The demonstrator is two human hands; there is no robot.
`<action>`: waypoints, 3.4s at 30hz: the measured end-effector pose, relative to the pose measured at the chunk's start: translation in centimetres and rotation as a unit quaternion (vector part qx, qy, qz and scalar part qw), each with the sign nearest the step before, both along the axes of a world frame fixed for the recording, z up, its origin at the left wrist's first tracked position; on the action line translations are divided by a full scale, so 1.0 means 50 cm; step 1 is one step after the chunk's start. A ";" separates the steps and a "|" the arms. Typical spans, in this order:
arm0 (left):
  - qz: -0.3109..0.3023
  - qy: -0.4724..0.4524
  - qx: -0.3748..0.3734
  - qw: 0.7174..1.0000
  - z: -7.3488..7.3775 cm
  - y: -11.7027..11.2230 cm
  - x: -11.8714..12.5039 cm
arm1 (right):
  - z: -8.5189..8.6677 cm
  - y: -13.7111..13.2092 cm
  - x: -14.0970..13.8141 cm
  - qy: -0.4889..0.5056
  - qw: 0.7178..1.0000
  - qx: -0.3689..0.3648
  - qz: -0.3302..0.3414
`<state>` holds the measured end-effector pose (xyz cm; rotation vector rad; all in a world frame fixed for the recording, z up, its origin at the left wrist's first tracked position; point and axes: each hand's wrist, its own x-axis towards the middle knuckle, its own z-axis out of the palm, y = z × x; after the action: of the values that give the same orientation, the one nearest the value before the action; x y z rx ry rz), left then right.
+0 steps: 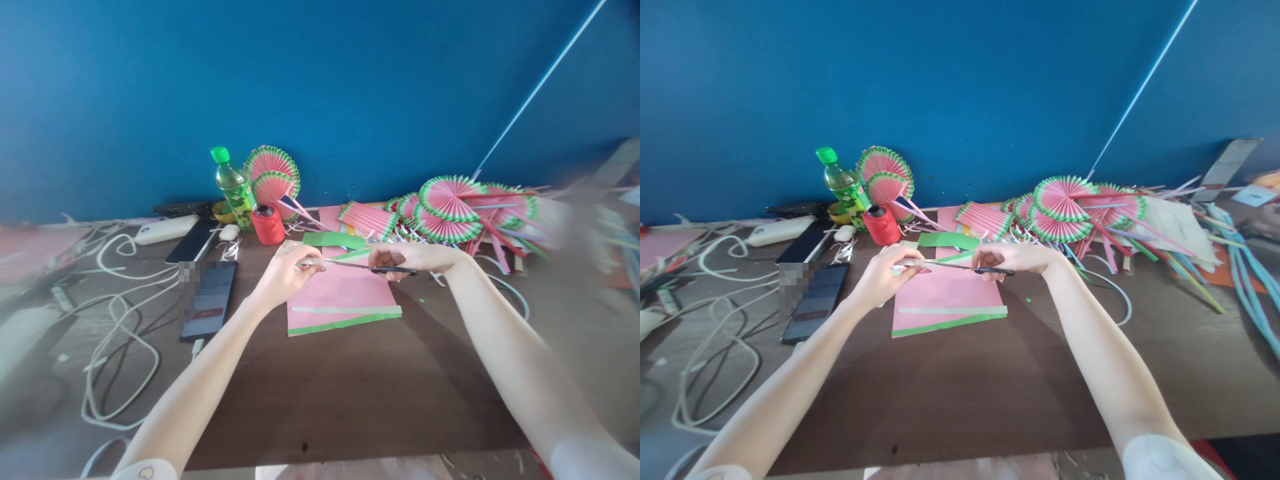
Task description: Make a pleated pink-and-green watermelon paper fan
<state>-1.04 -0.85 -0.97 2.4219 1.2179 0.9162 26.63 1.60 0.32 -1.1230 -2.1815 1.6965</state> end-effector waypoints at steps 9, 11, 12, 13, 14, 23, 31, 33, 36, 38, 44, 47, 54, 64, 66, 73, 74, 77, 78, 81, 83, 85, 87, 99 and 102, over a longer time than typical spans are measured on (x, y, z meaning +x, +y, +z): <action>-0.004 0.017 -0.008 1.000 -0.002 0.000 0.003 | 0.003 -0.005 -0.010 0.001 1.000 0.006 0.002; -0.004 0.021 -0.010 1.000 -0.002 0.000 0.003 | 0.004 -0.006 -0.012 0.003 1.000 0.005 0.003; -0.004 0.023 -0.009 1.000 -0.002 0.000 0.003 | 0.005 -0.006 -0.012 0.004 1.000 0.004 0.003; -0.005 0.024 -0.006 1.000 -0.002 0.000 0.003 | 0.005 -0.006 -0.013 0.006 1.000 0.004 0.002; -0.006 0.024 -0.003 1.000 -0.002 0.000 0.003 | 0.007 -0.007 -0.014 0.007 1.000 0.005 0.000; -0.001 0.034 0.019 0.999 -0.005 0.002 0.003 | 0.003 -0.005 -0.016 0.012 1.000 0.022 -0.002; 0.009 0.034 0.020 0.999 -0.011 0.005 0.001 | -0.003 -0.002 -0.012 0.026 1.000 0.013 0.001; 0.008 0.035 0.023 0.999 -0.013 0.007 0.000 | -0.003 -0.002 -0.012 0.027 1.000 0.012 0.002; 0.007 0.038 0.023 0.999 -0.015 0.009 -0.001 | -0.004 -0.001 -0.010 0.032 0.999 0.006 0.002; 0.005 0.041 0.022 0.999 -0.016 0.010 -0.002 | -0.005 0.000 -0.010 0.032 0.999 0.006 0.003; 0.007 0.032 0.022 0.999 -0.017 0.009 -0.002 | -0.008 0.001 -0.011 0.037 0.999 0.010 0.000; 0.007 0.032 0.023 0.999 -0.016 0.009 -0.002 | -0.010 0.002 -0.011 0.035 0.999 0.006 -0.003; -0.004 0.029 0.021 0.999 -0.014 0.007 0.001 | -0.012 0.005 -0.009 0.032 0.999 0.008 -0.003; 0.000 0.032 0.007 0.999 -0.017 0.007 -0.002 | -0.005 0.001 -0.012 0.013 0.999 0.027 -0.012; 0.005 0.031 0.000 1.000 -0.017 0.006 -0.002 | -0.007 0.003 -0.011 0.006 1.000 0.029 -0.010; 0.005 0.020 -0.080 0.997 -0.010 0.005 -0.001 | -0.005 0.007 -0.006 -0.011 1.000 0.026 -0.007; -0.005 0.017 -0.105 0.994 -0.007 0.004 -0.001 | -0.001 0.006 -0.005 -0.020 1.000 0.022 -0.008; -0.025 0.000 -0.175 0.984 0.000 -0.002 0.004 | 0.015 0.001 0.000 -0.050 0.999 0.010 -0.009; -0.026 -0.008 -0.191 0.981 0.002 -0.004 0.006 | 0.020 -0.001 0.003 -0.059 0.998 0.010 -0.008; -0.013 -0.027 -0.220 0.975 0.005 -0.010 0.017 | 0.036 -0.007 0.009 -0.086 0.996 0.008 -0.001; -0.006 -0.032 -0.230 0.973 0.007 -0.012 0.023 | 0.045 -0.012 0.013 -0.095 0.995 0.006 -0.003; -0.009 -0.039 -0.231 0.972 0.011 -0.015 0.027 | 0.055 -0.016 0.017 -0.093 0.996 0.009 -0.010; -0.024 -0.051 -0.229 0.972 0.018 -0.018 0.029 | 0.066 -0.021 0.021 -0.089 0.996 0.013 -0.016; -0.124 -0.082 -0.286 0.947 0.054 -0.036 0.037 | 0.092 -0.032 0.044 -0.099 0.995 -0.008 -0.006; -0.132 -0.096 -0.311 0.936 0.062 -0.038 0.029 | 0.093 -0.036 0.059 -0.083 0.996 -0.039 0.004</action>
<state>0.38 -2.75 2.13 1.8747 0.9038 0.5564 29.60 -0.19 4.95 -1.3211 -2.2341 1.7634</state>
